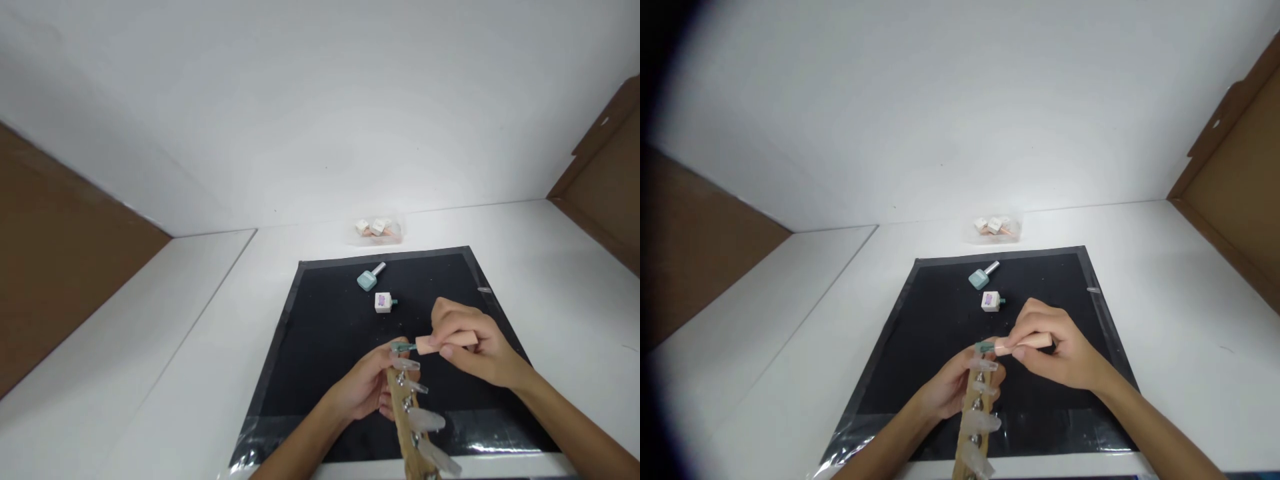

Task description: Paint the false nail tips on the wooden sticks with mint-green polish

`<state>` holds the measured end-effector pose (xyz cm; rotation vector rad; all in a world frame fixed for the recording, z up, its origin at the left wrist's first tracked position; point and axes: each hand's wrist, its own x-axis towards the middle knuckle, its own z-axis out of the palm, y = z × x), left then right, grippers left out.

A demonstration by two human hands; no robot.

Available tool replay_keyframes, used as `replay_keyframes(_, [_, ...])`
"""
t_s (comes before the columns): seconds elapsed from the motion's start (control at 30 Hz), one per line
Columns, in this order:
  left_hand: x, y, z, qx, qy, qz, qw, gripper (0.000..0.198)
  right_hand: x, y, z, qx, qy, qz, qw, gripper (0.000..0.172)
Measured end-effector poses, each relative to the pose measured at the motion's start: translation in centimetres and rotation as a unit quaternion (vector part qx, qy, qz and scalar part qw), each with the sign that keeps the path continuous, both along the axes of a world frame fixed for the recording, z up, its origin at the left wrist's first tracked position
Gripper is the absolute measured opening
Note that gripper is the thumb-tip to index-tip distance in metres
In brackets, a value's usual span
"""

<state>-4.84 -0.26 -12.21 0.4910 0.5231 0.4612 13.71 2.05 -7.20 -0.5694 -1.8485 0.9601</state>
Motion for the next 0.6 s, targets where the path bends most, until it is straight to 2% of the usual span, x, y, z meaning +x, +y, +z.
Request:
replay_keyframes(0.2, [0.1, 0.16, 0.04, -0.023, 0.018, 0.018, 0.999, 0.034, -0.18, 0.09, 0.45, 0.043, -0.035, -0.012, 0.998, 0.022])
replay_keyframes(0.3, [-0.07, 0.11, -0.17, -0.024, 0.026, 0.022, 0.999, 0.036, -0.1, 0.05, 0.44, 0.039, -0.029, -0.024, 0.999, 0.021])
replay_keyframes(0.43, [-0.07, 0.12, -0.07, -0.023, 0.037, 0.017, 0.999, 0.036, -0.1, 0.07, 0.31, 0.023, -0.005, 0.0, 1.0, 0.017])
replay_keyframes(0.6, [0.05, 0.17, 0.01, -0.027, 0.033, 0.008, 0.999, 0.035, -0.14, 0.12, 0.45, 0.037, -0.03, 0.009, 0.999, 0.021])
